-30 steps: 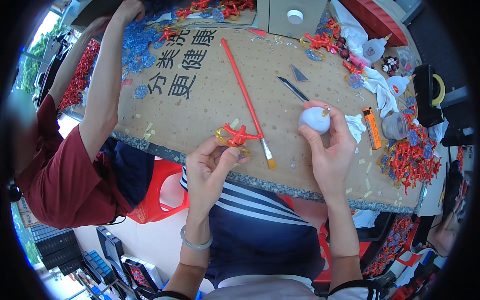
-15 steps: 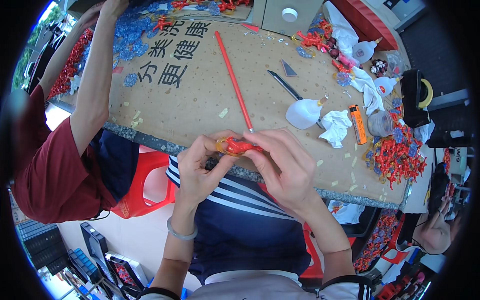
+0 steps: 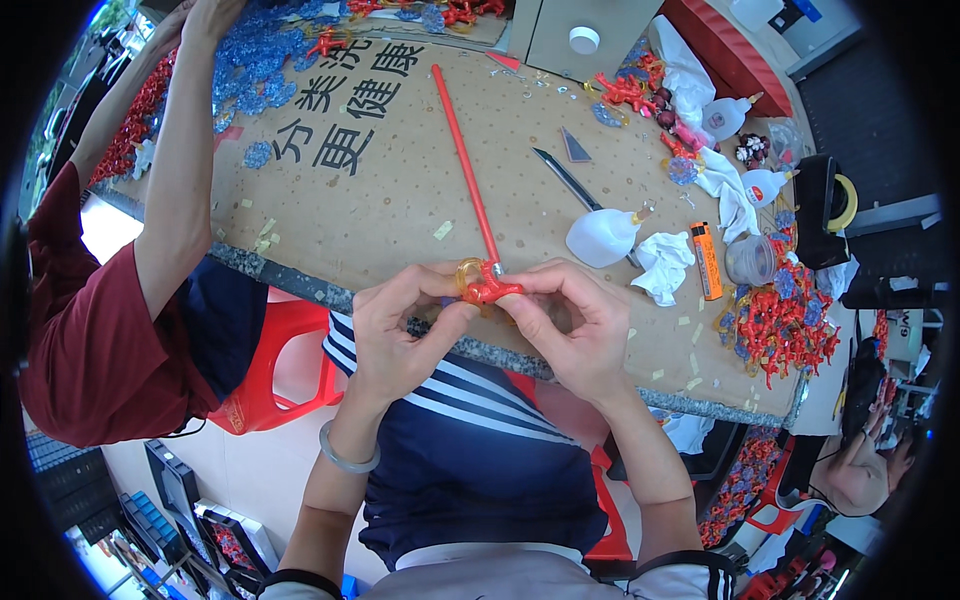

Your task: The person applies glue to plastic figurine components with a glue bottle and attaches the pieces together by hand.

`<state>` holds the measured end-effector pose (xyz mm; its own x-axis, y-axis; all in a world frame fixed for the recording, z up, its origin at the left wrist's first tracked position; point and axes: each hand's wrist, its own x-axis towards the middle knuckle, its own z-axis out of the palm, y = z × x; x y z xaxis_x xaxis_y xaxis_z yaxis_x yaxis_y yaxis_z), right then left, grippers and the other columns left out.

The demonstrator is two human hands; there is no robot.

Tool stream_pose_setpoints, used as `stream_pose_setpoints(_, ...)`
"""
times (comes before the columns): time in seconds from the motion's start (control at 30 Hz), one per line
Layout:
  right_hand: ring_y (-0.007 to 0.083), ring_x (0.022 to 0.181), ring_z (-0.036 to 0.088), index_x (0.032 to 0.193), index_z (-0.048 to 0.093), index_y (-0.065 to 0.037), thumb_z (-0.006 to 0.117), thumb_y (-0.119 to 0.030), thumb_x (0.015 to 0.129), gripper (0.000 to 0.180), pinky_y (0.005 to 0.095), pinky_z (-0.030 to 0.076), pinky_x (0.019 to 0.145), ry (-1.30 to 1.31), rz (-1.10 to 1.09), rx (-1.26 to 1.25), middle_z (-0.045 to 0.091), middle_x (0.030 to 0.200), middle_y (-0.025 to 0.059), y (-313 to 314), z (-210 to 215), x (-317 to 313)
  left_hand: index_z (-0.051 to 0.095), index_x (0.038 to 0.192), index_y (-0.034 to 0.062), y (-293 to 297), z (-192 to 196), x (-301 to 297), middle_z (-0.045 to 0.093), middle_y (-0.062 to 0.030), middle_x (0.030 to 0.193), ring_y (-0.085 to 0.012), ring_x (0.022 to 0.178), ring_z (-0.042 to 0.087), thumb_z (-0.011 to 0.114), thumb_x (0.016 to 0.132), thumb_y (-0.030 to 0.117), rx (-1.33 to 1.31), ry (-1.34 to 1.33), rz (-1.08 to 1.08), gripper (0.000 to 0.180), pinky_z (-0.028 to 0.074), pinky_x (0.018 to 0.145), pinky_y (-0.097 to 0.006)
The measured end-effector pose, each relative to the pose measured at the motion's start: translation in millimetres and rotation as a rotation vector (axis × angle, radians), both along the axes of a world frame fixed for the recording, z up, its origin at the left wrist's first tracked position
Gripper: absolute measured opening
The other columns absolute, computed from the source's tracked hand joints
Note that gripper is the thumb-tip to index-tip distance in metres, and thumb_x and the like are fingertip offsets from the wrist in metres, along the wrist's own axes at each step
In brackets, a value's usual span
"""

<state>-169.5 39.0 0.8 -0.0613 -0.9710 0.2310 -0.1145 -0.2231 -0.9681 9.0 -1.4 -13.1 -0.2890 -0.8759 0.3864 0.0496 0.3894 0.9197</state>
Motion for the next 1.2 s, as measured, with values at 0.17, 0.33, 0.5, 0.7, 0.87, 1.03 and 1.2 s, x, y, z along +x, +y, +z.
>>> stream_pose_setpoints(0.17, 0.0099, 0.068, 0.056, 0.094, 0.067, 0.004, 0.068, 0.006, 0.079, 0.016, 0.0203, 0.043, 0.058, 0.172, 0.02, -0.114, 0.065, 0.086, 0.0102, -3.2, 0.5, -2.7, 0.062, 0.086, -0.0062, -4.5, -3.8, 3.9, 0.07, -0.0172, 0.094, -0.019, 0.074, 0.07, 0.07, 0.076, -0.004, -0.002, 0.005, -0.038, 0.013, 0.055, 0.065, -0.025)
stream_pose_setpoints(0.33, 0.0091, 0.062, 0.053, 0.093, 0.067, 0.004, 0.07, 0.005, 0.077, 0.016, 0.0204, 0.041, 0.054, 0.265, 0.011, -0.196, 0.065, 0.083, 0.0097, -5.2, 2.1, -1.6, 0.065, 0.086, -0.0071, -9.4, -1.9, 5.5, 0.07, -0.0179, 0.094, -0.0154, 0.073, 0.069, 0.069, 0.076, -0.005, 0.052, 0.031, -0.078, 0.011, 0.055, 0.063, -0.024)
stream_pose_setpoints(0.5, 0.0088, 0.061, 0.054, 0.093, 0.066, 0.004, 0.07, 0.006, 0.077, 0.017, 0.0195, 0.04, 0.049, 0.362, 0.02, -0.289, 0.065, 0.081, 0.0097, -6.8, 4.4, 0.5, 0.067, 0.087, -0.0083, -9.8, -4.1, 8.4, 0.07, -0.0193, 0.095, -0.0157, 0.076, 0.069, 0.069, 0.076, -0.007, 0.06, 0.032, -0.095, 0.012, 0.056, 0.067, -0.026)
stream_pose_setpoints(0.7, 0.0089, 0.06, 0.055, 0.092, 0.066, 0.004, 0.069, 0.006, 0.077, 0.016, 0.0189, 0.039, 0.047, 0.351, 0.014, -0.323, 0.065, 0.08, 0.0098, -9.5, 2.8, 3.2, 0.067, 0.088, -0.0092, -8.9, -5.6, 7.9, 0.069, -0.0196, 0.097, -0.0155, 0.077, 0.068, 0.067, 0.077, -0.008, 0.104, 0.102, -0.126, 0.011, 0.057, 0.069, -0.026)
stream_pose_setpoints(0.87, 0.0075, 0.06, 0.054, 0.092, 0.066, 0.003, 0.068, 0.006, 0.077, 0.015, 0.0184, 0.038, 0.048, 0.329, 0.01, -0.277, 0.065, 0.08, 0.0091, -11.4, 0.5, 5.6, 0.065, 0.087, -0.0098, -7.7, -3.6, 10.2, 0.069, -0.0175, 0.094, -0.015, 0.076, 0.067, 0.063, 0.081, -0.008, 0.286, 0.213, -0.178, 0.006, 0.058, 0.069, -0.027)
stream_pose_setpoints(1.03, 0.0046, 0.059, 0.05, 0.092, 0.067, 0.003, 0.068, 0.006, 0.078, 0.014, 0.0177, 0.035, 0.048, 0.299, 0.008, -0.225, 0.065, 0.08, 0.0071, -14.2, 3.0, 6.9, 0.062, 0.086, -0.0092, -9.8, -0.1, 10.6, 0.067, -0.0125, 0.084, -0.0147, 0.077, 0.067, 0.061, 0.085, -0.006, 0.461, 0.276, -0.231, 0.004, 0.059, 0.07, -0.026)
stream_pose_setpoints(1.2, 0.0021, 0.059, 0.047, 0.09, 0.068, 0.003, 0.068, 0.003, 0.081, 0.009, 0.0173, 0.034, 0.05, 0.21, -0.013, -0.091, 0.062, 0.073, 0.002, -18.0, 0.0, 4.0, 0.062, 0.085, -0.0088, -15.5, 8.3, 6.6, 0.066, -0.0122, 0.083, -0.0138, 0.076, 0.066, 0.061, 0.085, -0.005, 0.553, 0.257, -0.224, 0.004, 0.059, 0.067, -0.026)
